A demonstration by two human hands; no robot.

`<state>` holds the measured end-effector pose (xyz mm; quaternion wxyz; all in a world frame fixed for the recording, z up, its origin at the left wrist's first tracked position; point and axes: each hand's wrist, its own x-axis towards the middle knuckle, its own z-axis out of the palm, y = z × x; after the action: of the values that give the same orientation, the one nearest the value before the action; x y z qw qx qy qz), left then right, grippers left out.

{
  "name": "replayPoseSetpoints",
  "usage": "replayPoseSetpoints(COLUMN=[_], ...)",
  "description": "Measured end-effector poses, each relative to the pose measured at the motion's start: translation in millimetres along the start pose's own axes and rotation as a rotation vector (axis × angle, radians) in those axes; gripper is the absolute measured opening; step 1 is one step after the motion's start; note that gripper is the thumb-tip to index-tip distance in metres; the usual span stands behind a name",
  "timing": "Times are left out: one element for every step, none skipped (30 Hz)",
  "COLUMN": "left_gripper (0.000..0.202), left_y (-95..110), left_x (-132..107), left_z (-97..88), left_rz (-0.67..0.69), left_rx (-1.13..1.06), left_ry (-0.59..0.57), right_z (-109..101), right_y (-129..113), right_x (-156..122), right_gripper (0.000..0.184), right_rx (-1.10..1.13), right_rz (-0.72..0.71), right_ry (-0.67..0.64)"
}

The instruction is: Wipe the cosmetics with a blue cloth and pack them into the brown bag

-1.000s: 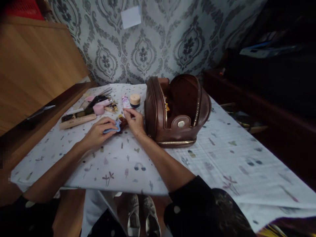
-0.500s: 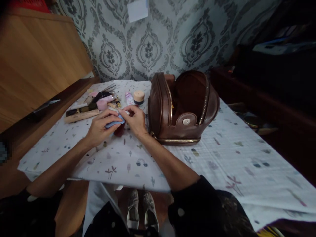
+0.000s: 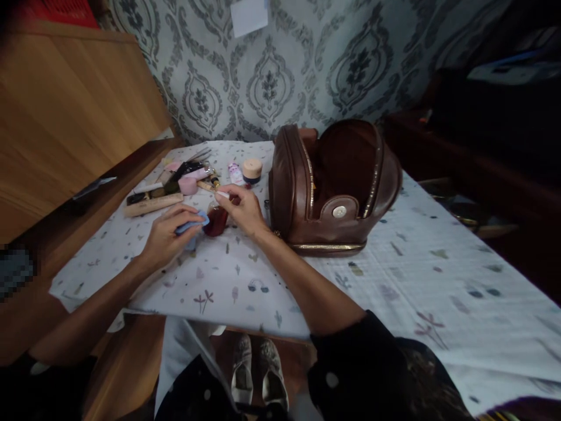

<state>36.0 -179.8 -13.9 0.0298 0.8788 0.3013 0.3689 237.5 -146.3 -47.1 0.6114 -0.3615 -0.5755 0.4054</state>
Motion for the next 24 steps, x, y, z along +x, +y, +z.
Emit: replayPoseSetpoints(left_gripper=[0.014, 0.014, 0.014, 0.014, 0.014, 0.015, 0.015, 0.015, 0.015, 0.015, 0.015, 0.015, 0.014, 0.014, 0.014, 0.014, 0.014, 0.014, 0.015, 0.017, 0.018, 0.02, 0.022, 0.024], left_y=[3.4, 6.4, 8.7, 10.0, 10.2, 9.2, 7.2, 4.4, 1.1, -2.6, -6.1, -9.2, -11.7, -13.3, -13.8, -13.2, -11.4, -8.8, -5.5, -1.9, 1.6, 4.6, 7.0, 8.3], left_x=[5.8, 11.2, 15.5, 18.4, 19.4, 18.3, 15.3, 10.7, 5.0, -1.3, -7.5, -12.9, -17.2, -20.0, -20.9, -20.1, -17.5, -13.4, -8.1, -2.3, 3.4, 8.2, 11.7, 13.2], left_z=[0.6, 2.4, 5.0, 8.4, 12.1, 15.7, 18.9, 21.3, 22.8, 23.3, 22.8, 21.6, 19.9, 18.0, 16.1, 14.5, 13.4, 13.1, 13.6, 15.1, 17.3, 20.2, 23.5, 26.8], left_rz=[0.009, 0.022, 0.04, 0.061, 0.082, 0.097, 0.1, 0.09, 0.071, 0.045, 0.016, -0.013, -0.038, -0.058, -0.069, -0.068, -0.056, -0.033, -0.006, 0.025, 0.057, 0.089, 0.122, 0.154], left_rx=[0.015, 0.026, 0.035, 0.045, 0.057, 0.069, 0.079, 0.086, 0.086, 0.079, 0.068, 0.056, 0.046, 0.039, 0.038, 0.043, 0.053, 0.068, 0.086, 0.105, 0.125, 0.147, 0.171, 0.198], left_ry=[0.04, 0.071, 0.09, 0.097, 0.092, 0.081, 0.069, 0.053, 0.037, 0.017, -0.002, -0.022, -0.045, -0.064, -0.077, -0.078, -0.065, -0.036, 0.004, 0.044, 0.076, 0.092, 0.091, 0.077], right_z=[0.4, 0.7, 1.0, 1.2, 1.2, 1.0, 0.6, 0.2, -0.4, -1.0, -1.5, -2.0, -2.4, -2.6, -2.8, -2.9, -3.0, -2.9, -2.8, -2.6, -2.5, -2.4, -2.3, -2.4], right_y=[0.2, 0.4, 0.4, 0.4, 0.2, 0.0, -0.1, -0.1, 0.2, 0.6, 1.3, 2.0, 2.8, 3.5, 4.0, 4.5, 4.7, 4.9, 4.9, 4.9, 4.9, 4.9, 5.0, 5.2], right_x=[0.3, 0.7, 1.0, 1.3, 1.3, 1.3, 1.1, 0.9, 0.7, 0.6, 0.5, 0.6, 0.6, 0.7, 0.7, 0.7, 0.5, 0.2, -0.1, -0.5, -0.9, -1.1, -1.2, -1.2], right_gripper=[0.044, 0.043, 0.043, 0.042, 0.041, 0.04, 0.038, 0.037, 0.035, 0.034, 0.032, 0.03, 0.029, 0.03, 0.032, 0.034, 0.036, 0.038, 0.039, 0.039, 0.039, 0.039, 0.039, 0.039], right_rx=[-0.003, -0.003, -0.004, -0.008, -0.017, -0.031, -0.046, -0.063, -0.078, -0.093, -0.109, -0.123, -0.138, -0.151, -0.161, -0.164, -0.161, -0.152, -0.139, -0.123, -0.107, -0.093, -0.08, -0.072], right_rz=[-0.018, -0.034, -0.048, -0.059, -0.066, -0.07, -0.072, -0.072, -0.07, -0.069, -0.071, -0.075, -0.078, -0.079, -0.078, -0.075, -0.071, -0.069, -0.067, -0.063, -0.057, -0.051, -0.046, -0.042], right_ry=[0.007, 0.011, 0.016, 0.019, 0.022, 0.027, 0.037, 0.051, 0.064, 0.079, 0.093, 0.1, 0.098, 0.089, 0.077, 0.066, 0.057, 0.054, 0.053, 0.052, 0.046, 0.038, 0.029, 0.023])
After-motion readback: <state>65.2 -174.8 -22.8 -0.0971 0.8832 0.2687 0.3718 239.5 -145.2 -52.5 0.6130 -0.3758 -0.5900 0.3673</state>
